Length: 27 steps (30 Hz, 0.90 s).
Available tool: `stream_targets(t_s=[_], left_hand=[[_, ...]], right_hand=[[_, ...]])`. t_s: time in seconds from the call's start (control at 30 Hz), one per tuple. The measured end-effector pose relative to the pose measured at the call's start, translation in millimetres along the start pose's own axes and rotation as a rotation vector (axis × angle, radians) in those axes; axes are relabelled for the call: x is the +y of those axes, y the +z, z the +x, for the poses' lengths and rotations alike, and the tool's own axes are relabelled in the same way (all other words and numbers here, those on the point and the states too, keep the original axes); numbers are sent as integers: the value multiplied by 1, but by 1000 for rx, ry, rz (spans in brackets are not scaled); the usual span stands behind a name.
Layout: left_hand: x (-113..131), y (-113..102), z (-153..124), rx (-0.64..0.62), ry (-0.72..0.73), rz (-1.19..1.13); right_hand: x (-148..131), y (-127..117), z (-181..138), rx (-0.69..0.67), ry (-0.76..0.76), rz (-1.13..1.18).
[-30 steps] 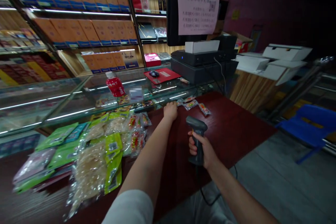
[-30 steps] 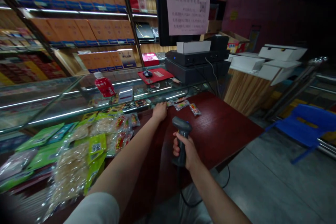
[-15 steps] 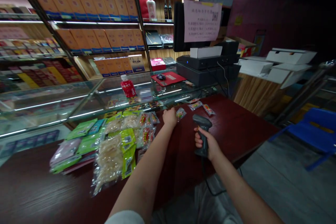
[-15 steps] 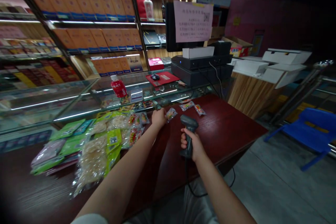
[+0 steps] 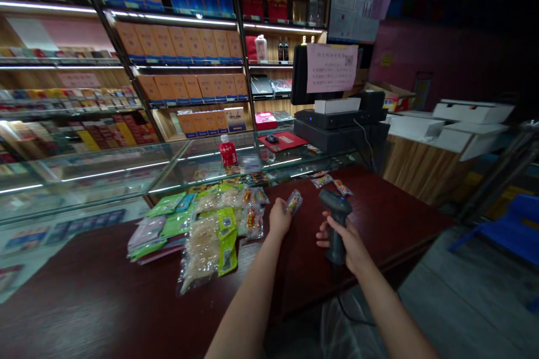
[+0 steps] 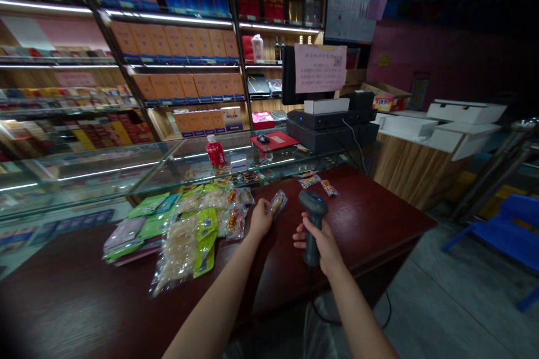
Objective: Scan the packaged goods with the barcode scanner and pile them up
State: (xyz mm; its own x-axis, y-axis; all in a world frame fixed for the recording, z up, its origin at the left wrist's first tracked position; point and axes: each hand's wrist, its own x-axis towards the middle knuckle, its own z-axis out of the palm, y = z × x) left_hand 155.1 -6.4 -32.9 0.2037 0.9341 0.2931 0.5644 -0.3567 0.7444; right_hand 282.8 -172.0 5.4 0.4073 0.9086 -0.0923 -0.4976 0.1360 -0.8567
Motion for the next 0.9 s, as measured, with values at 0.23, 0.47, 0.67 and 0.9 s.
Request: stream_targets(t_s=[0.23, 0.47, 0.67, 0.9], left_hand=[[-23, 11, 1, 100, 4, -519], [-22, 12, 1, -17, 78, -469], [-15, 7, -3, -25, 108, -362], [-18, 9, -2, -19, 100, -259]], right_hand=[[-1, 5, -19, -80, -27, -116], [-4, 14, -33, -66, -50, -326], [-6, 19, -40, -42, -63, -442], [-9, 18, -45, -101, -84, -499]])
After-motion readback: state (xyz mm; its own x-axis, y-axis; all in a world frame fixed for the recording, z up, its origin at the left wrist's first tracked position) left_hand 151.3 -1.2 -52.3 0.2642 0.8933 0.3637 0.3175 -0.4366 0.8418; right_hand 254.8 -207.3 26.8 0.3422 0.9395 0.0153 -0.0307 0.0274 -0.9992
